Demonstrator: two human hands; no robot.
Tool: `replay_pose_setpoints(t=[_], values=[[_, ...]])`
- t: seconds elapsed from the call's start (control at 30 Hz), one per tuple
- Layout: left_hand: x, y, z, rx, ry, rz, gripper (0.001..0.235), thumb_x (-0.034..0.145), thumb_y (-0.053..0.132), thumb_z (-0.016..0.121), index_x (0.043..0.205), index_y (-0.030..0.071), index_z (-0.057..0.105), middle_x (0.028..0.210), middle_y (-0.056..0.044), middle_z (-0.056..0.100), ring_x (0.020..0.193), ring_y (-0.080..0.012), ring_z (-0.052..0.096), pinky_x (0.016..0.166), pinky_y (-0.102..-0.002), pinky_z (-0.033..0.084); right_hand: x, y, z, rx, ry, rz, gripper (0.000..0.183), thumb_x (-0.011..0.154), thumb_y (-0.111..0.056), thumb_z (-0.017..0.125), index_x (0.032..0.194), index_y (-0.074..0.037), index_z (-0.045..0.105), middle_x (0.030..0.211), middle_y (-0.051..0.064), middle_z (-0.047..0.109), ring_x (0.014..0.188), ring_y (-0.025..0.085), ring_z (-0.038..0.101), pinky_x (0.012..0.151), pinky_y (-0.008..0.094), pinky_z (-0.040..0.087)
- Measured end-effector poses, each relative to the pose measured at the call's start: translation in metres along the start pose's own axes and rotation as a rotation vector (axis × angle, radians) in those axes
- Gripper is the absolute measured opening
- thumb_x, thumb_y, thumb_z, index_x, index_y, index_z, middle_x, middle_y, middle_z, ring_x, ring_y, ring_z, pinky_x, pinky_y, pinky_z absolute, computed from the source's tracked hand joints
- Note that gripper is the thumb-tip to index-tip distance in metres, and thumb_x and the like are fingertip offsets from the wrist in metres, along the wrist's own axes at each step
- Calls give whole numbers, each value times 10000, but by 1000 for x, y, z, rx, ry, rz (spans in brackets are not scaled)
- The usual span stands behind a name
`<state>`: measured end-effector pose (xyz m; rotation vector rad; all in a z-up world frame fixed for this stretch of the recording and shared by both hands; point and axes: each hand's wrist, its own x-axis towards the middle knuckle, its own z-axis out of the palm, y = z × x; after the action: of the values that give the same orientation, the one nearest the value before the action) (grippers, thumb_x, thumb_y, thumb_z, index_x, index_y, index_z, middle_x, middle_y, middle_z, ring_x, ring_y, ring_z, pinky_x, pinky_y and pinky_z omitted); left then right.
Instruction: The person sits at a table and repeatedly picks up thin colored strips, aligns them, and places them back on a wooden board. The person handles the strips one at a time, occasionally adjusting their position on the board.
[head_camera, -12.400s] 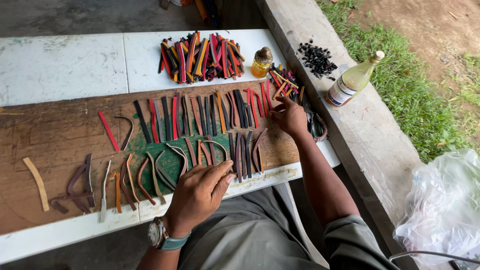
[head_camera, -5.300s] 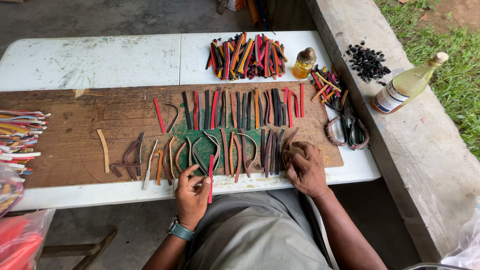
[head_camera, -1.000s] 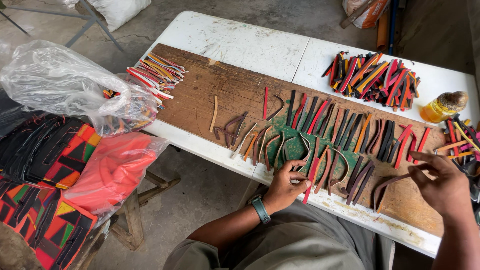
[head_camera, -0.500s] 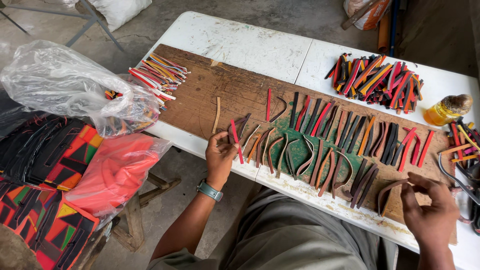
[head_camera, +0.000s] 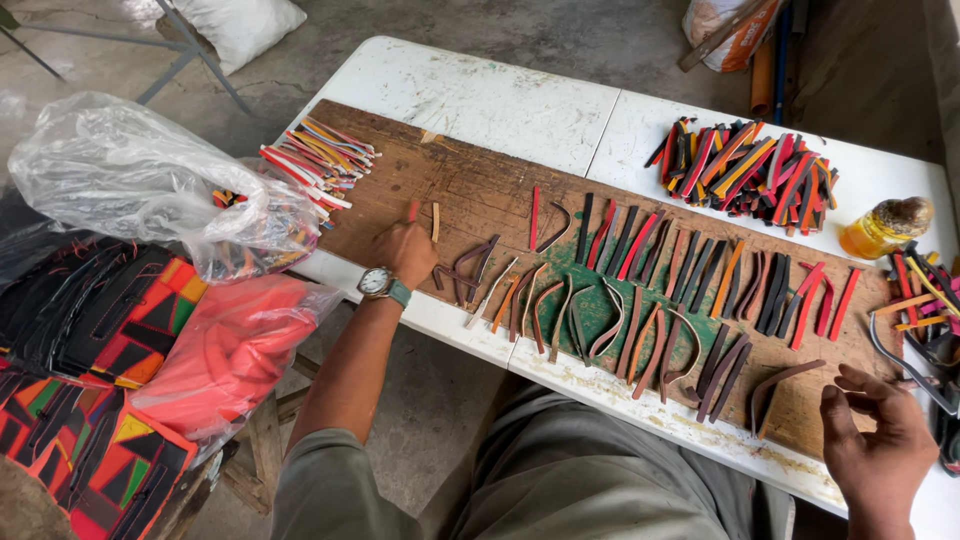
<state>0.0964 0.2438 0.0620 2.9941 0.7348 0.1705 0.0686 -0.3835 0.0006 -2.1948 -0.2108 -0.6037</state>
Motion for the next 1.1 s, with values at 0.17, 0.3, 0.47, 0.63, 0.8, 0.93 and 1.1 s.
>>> replay_pose_setpoints(t=[0.17,0.3,0.47,0.63,0.8,0.93,1.1], values=[[3,9,29,5,159,70,362,1040,345,638,835,87,786,848,-200,751,820,-397,737,773,-531,572,-4,3,-5,124,23,44,162,1113,-45,721,1143,76,617,1254,148,722,1033,151,719,853,231,570],[7,-2,42,-58,169,-7,133,796,227,741,832,115,804,883,-193,743,836,-398,736,699,-492,591,-3,1,-10,101,11,69,160,1092,-48,722,1123,78,629,1246,151,723,1013,158,718,808,240,564],[12,-15,24,-455,308,19,188,800,266,777,864,90,790,844,-164,765,779,-340,752,694,-440,583,0,-9,-11,65,23,97,168,1096,-69,741,1150,70,664,1227,156,725,1023,169,718,790,252,575],[-22,1,-7,-1741,-327,217,81,933,70,715,973,14,757,924,-141,763,835,-214,723,771,-363,591,8,-25,-8,231,-6,133,173,1051,-51,720,1179,54,670,1195,135,714,1033,162,704,925,272,565],[-99,83,-25,-1977,-884,378,175,909,76,717,1035,-43,739,943,-137,755,834,-174,697,785,-304,557,35,-79,27,501,-418,295,359,960,-151,653,1286,-3,670,1082,94,752,984,159,689,780,301,537],[-139,148,-59,-1647,-1042,610,162,914,114,751,938,-46,741,853,-112,732,778,-175,695,741,-340,577,54,-123,53,1001,-826,508,526,998,-408,467,1345,-46,624,1198,108,733,1016,241,705,856,420,594],[-161,204,-101,-944,-379,924,125,793,115,761,825,-4,737,792,-105,738,743,-211,721,701,-339,555,63,-130,34,989,-793,235,259,907,-134,786,1091,22,689,988,78,726,875,169,724,781,340,614]])
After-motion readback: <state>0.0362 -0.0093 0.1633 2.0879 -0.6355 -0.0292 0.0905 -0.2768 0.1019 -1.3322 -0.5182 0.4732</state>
